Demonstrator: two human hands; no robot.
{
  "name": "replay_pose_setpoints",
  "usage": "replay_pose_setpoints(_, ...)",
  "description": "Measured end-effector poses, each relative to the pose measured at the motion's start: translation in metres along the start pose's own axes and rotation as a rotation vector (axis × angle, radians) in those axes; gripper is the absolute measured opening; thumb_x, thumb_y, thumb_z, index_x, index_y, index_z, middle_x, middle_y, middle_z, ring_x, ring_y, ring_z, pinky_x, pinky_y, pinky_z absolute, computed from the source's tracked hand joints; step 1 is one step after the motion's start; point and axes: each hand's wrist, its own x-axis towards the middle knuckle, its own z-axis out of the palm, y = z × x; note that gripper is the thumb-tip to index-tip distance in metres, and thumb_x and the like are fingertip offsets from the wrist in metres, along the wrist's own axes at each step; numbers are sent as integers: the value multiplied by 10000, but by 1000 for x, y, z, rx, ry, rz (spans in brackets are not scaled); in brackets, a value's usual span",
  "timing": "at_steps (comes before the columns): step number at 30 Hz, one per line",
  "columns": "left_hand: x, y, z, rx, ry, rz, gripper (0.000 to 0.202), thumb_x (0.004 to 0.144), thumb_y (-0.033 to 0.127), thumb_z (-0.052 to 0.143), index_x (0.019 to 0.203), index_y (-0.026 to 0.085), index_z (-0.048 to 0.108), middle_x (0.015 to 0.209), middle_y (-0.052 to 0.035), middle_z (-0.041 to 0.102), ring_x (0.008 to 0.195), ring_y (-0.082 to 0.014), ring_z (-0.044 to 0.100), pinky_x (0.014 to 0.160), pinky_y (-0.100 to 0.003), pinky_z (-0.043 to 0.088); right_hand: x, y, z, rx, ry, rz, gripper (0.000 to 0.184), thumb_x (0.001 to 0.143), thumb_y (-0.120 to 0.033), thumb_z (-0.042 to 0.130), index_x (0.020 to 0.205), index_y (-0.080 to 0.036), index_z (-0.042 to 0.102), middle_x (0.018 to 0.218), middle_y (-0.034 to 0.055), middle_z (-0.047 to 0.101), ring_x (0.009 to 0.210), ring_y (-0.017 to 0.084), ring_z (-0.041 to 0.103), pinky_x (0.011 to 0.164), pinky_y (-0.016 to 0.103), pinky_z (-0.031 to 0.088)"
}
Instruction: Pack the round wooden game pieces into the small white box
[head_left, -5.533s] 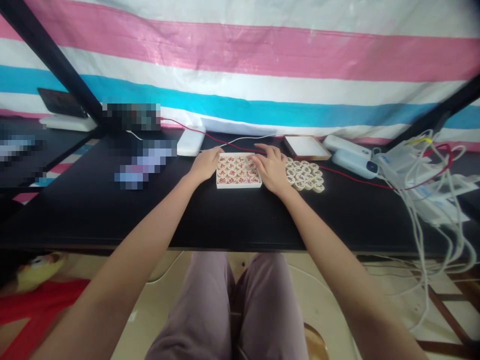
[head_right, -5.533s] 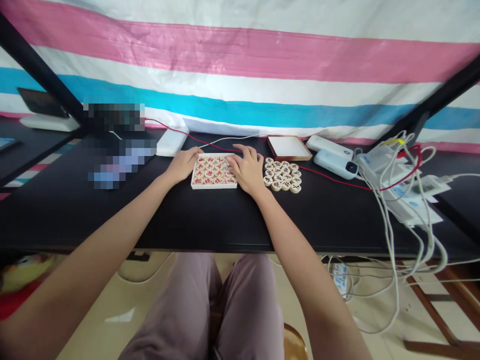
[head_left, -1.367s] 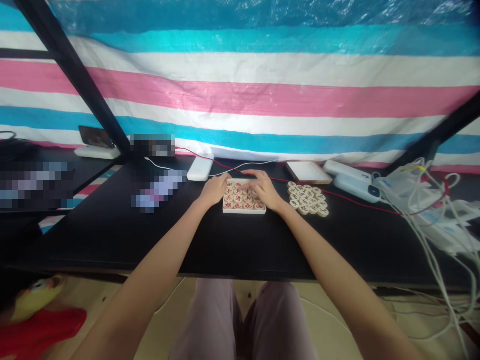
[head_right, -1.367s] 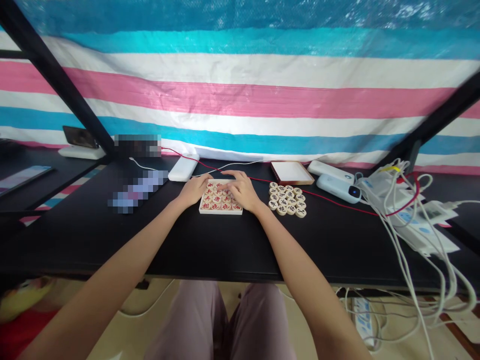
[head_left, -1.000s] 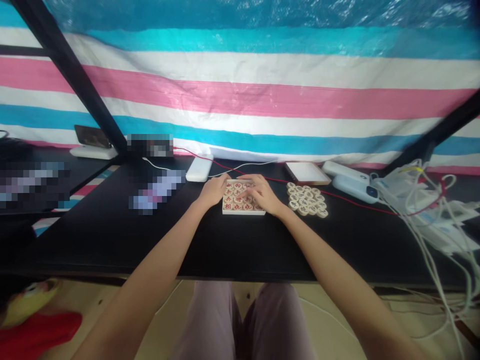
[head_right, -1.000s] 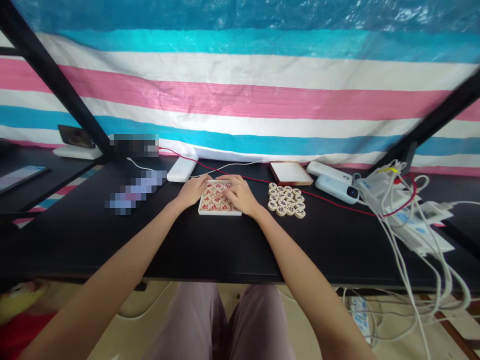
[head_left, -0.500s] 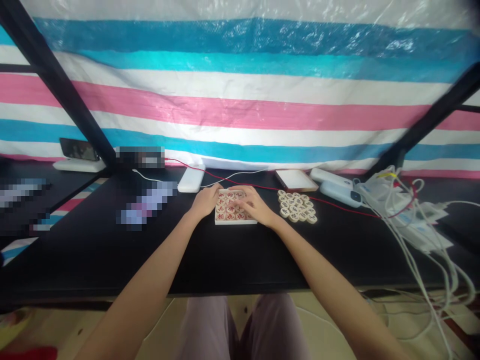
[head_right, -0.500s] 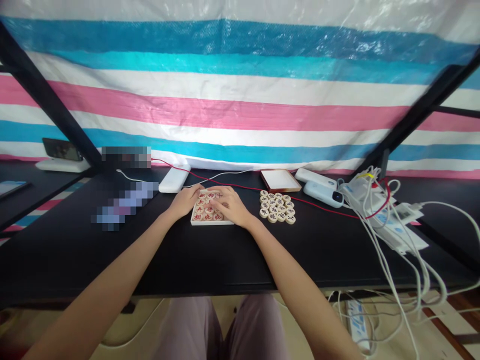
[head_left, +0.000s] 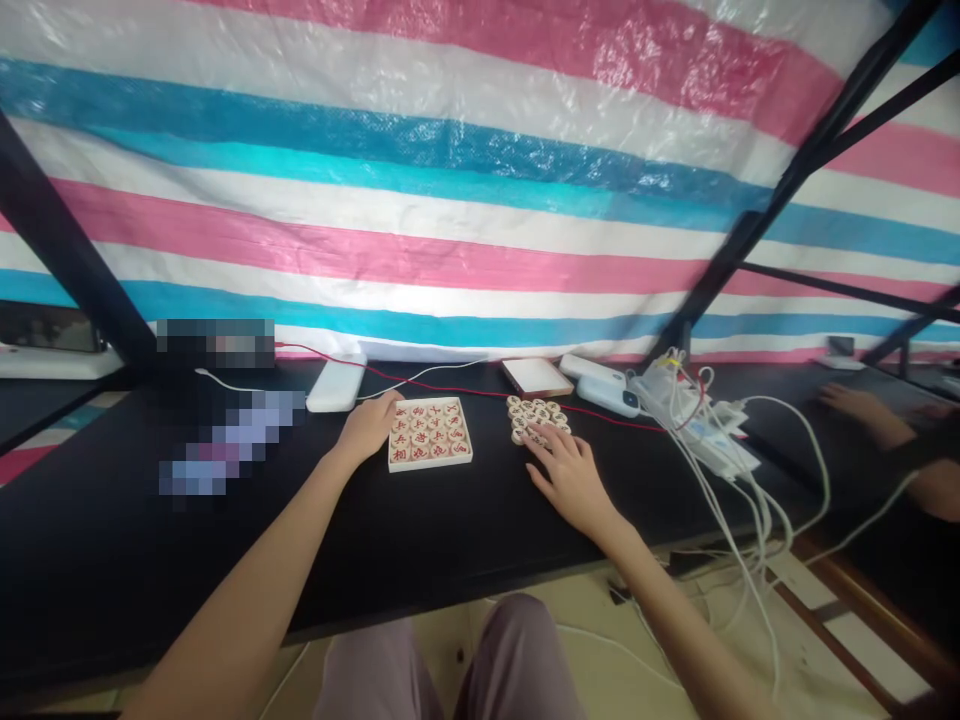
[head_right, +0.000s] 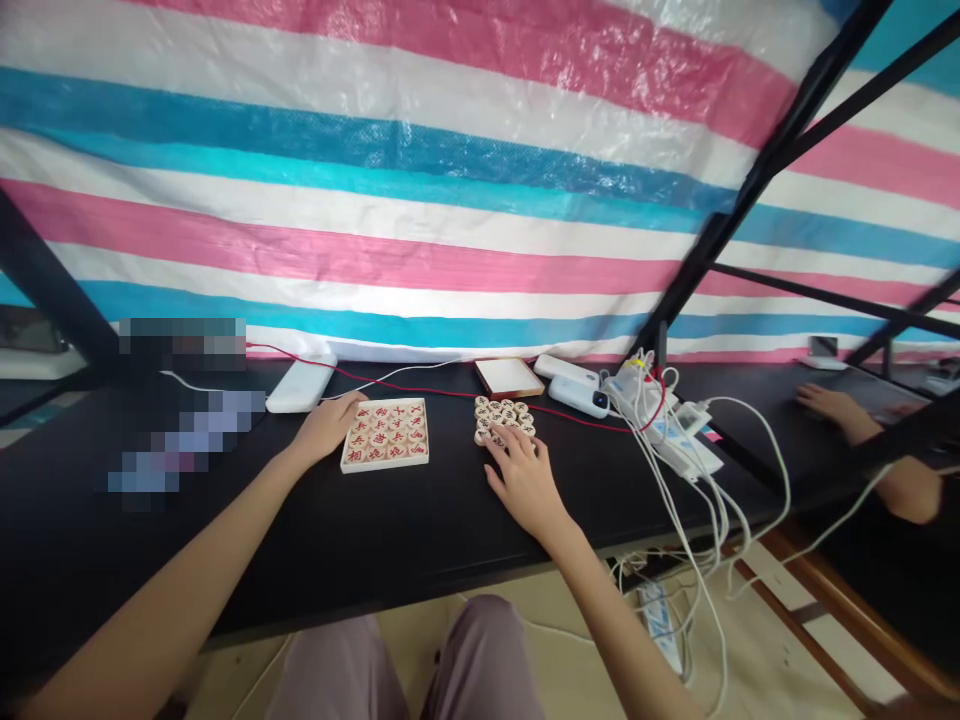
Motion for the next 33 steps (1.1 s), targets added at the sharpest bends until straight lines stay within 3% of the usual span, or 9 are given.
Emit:
replay_pose_setpoints(4, -1, 0, 0, -8, 2, -2, 347, 894, 294, 247, 1048, 222, 549, 947, -57, 656, 898, -238, 596, 725, -302, 398, -6, -10, -5, 0, -10, -22, 318, 877, -289, 423, 1167, -275, 553, 1327, 34, 460, 1212, 224, 377, 940, 392, 293)
replay_pose_setpoints(8, -2, 0, -1, -13, 5, -2, 348, 898, 299, 243, 1048, 226, 549, 974, -55, 651, 904, -234, 593, 725, -303, 398, 6, -13, -1, -9, 41, 1, 464, 874, -286, 408, 1335, -240, 386, 1348, 78, 435, 1219, 230, 371, 952, 396, 287)
replay_pose_setpoints(10, -2, 0, -1, -6, 4, -4, 350, 899, 302, 244, 1051, 225, 549, 970, -57, 650, 897, -234, 592, 725, -303, 397, 14, -11, 4, -18, 49, 14, 476, 874, -279, 402, 1346, -230, 367, 1344, 87, 440, 1223, 237, 369, 953, 407, 286)
replay_pose_setpoints(17, -2, 2, -2, -24, -2, 2, 347, 896, 294, 249, 1053, 224, 551, 966, -71, 649, 889, -241, 590, 723, -309, 399, 23, -11, 8, 69, 21, -92, 232, 878, -277, 416, 1024, -257, 595, 1282, 41, 506, 1227, 232, 379, 979, 438, 254)
replay_pose_setpoints(20, -2, 1, -2, -28, 6, 8, 352, 898, 299, 245, 1040, 219, 557, 948, -75, 652, 874, -241, 593, 724, -310, 399, 27, -14, 4, 86, 45, -112, 256, 887, -246, 396, 1066, -268, 577, 1248, 33, 533, 1183, 217, 420, 978, 439, 248)
replay_pose_setpoints(24, -2, 0, -1, -13, 2, 10, 350, 896, 297, 248, 1037, 223, 559, 924, -73, 653, 844, -240, 599, 715, -309, 399, 53, -13, 8, 13, 79, -34, 352, 867, -240, 442, 1213, -252, 507, 1315, 76, 464, 1159, 256, 411, 904, 436, 301)
replay_pose_setpoints(28, -2, 0, -1, -25, 9, 6, 350, 893, 291, 252, 1035, 217, 564, 915, -72, 653, 833, -237, 599, 722, -309, 399, 81, -7, 21, -50, -28, -63, 285, 834, -264, 521, 1110, -248, 590, 1276, 88, 497, 1112, 278, 432, 849, 450, 324)
replay_pose_setpoints(33, -3, 2, -2, -88, 46, 1, 335, 892, 285, 270, 1021, 209, 569, 930, -64, 652, 878, -226, 589, 736, -295, 398, 86, -5, 26, 15, -44, -109, 170, 859, -245, 502, 964, -227, 633, 1171, 59, 590, 1135, 256, 439, 900, 449, 268)
